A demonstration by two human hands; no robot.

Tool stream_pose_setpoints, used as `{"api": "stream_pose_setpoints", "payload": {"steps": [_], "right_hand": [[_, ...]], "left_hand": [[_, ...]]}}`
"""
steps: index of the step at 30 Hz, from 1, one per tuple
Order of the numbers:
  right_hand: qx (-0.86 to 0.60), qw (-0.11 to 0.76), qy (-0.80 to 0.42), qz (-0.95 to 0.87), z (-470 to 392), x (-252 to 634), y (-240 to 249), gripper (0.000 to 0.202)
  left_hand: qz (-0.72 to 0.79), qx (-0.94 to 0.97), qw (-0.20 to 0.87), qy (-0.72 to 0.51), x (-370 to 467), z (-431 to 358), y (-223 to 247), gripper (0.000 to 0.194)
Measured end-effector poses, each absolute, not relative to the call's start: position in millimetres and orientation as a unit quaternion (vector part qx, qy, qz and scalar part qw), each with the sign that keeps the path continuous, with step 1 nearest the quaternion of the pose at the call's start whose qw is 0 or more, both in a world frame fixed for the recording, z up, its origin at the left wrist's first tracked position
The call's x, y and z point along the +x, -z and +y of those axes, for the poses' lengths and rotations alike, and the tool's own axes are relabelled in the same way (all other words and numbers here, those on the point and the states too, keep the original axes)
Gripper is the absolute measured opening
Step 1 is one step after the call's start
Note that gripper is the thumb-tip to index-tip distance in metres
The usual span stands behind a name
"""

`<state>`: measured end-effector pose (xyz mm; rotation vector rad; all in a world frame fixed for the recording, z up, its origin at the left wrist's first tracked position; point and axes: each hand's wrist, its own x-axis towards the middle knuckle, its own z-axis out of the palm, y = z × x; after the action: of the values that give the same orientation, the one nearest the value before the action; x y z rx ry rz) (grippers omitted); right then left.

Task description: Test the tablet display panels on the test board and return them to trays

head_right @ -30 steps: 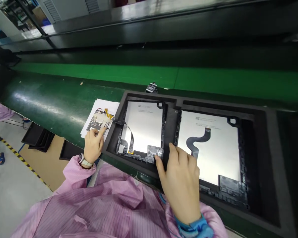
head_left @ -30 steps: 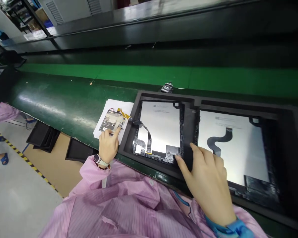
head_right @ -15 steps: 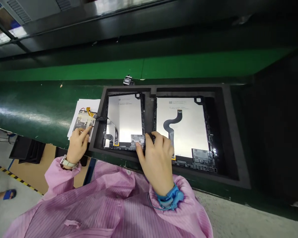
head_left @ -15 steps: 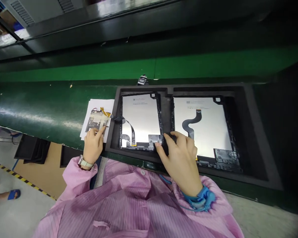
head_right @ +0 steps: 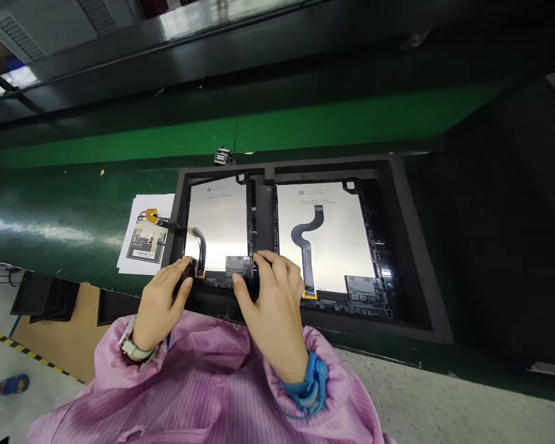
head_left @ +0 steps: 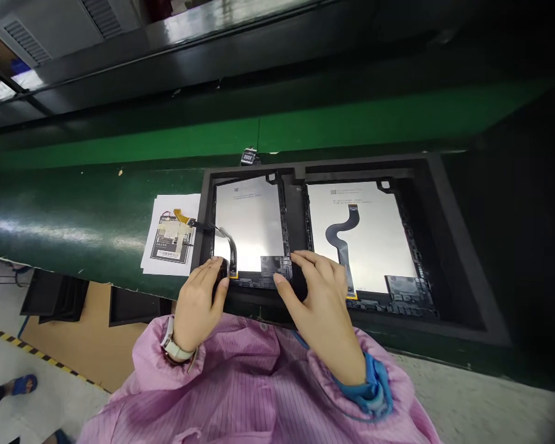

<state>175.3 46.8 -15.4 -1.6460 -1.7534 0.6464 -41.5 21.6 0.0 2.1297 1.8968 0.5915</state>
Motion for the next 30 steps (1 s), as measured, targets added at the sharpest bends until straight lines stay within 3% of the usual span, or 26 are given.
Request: {"api": "stream_pose_setpoints", "payload": {"steps": [5, 9, 11, 16, 20, 22, 26, 30], "right_hand": [[-0.517, 0.405, -0.314, -0.685, 41.7, 148.9, -24.1, 0.04], [-0.447, 0.439, -0.316, -0.713, 49.2, 104.1, -45.1, 0.047], [-0.407, 0.437, -0.329, -0.732, 53.9, 86.1, -47.6, 0.053], [-0.361, 0.433, -0.42, -0.711, 59.9, 68.5, -25.7, 0.061], [-0.456, 0.406, -0.456, -0.648, 63.8, 58.3, -0.2, 0.068], [-0.431, 0.389, -0.458, -0.673, 64.6, 53.5, 3.2, 0.074], [-0.277, 0.45, -0.406, -0.746, 63.8, 59.6, -5.5, 0.074], [-0.371, 0.473, -0.437, -0.669, 67.7, 85.2, -9.7, 0.07]], "left_hand": [[0.676, 0.641, 0.286, -0.223, -69.4, 29.8, -29.2, 0.041], [0.649, 0.518, 0.289, -0.476, -73.1, 62.5, -56.3, 0.033], [0.589, 0.5, 0.335, -0.539, -70.5, 83.6, -66.8, 0.037], [0.598, 0.459, 0.455, -0.473, -78.6, 114.2, -76.3, 0.055], [0.596, 0.457, 0.44, -0.492, -93.9, 114.2, -75.3, 0.054], [0.592, 0.465, 0.422, -0.506, -98.7, 110.5, -78.2, 0.051], [0.571, 0.422, 0.391, -0.585, -99.3, 94.4, -90.4, 0.045], [0.503, 0.351, 0.374, -0.696, -89.0, 78.0, -86.8, 0.042]]}}
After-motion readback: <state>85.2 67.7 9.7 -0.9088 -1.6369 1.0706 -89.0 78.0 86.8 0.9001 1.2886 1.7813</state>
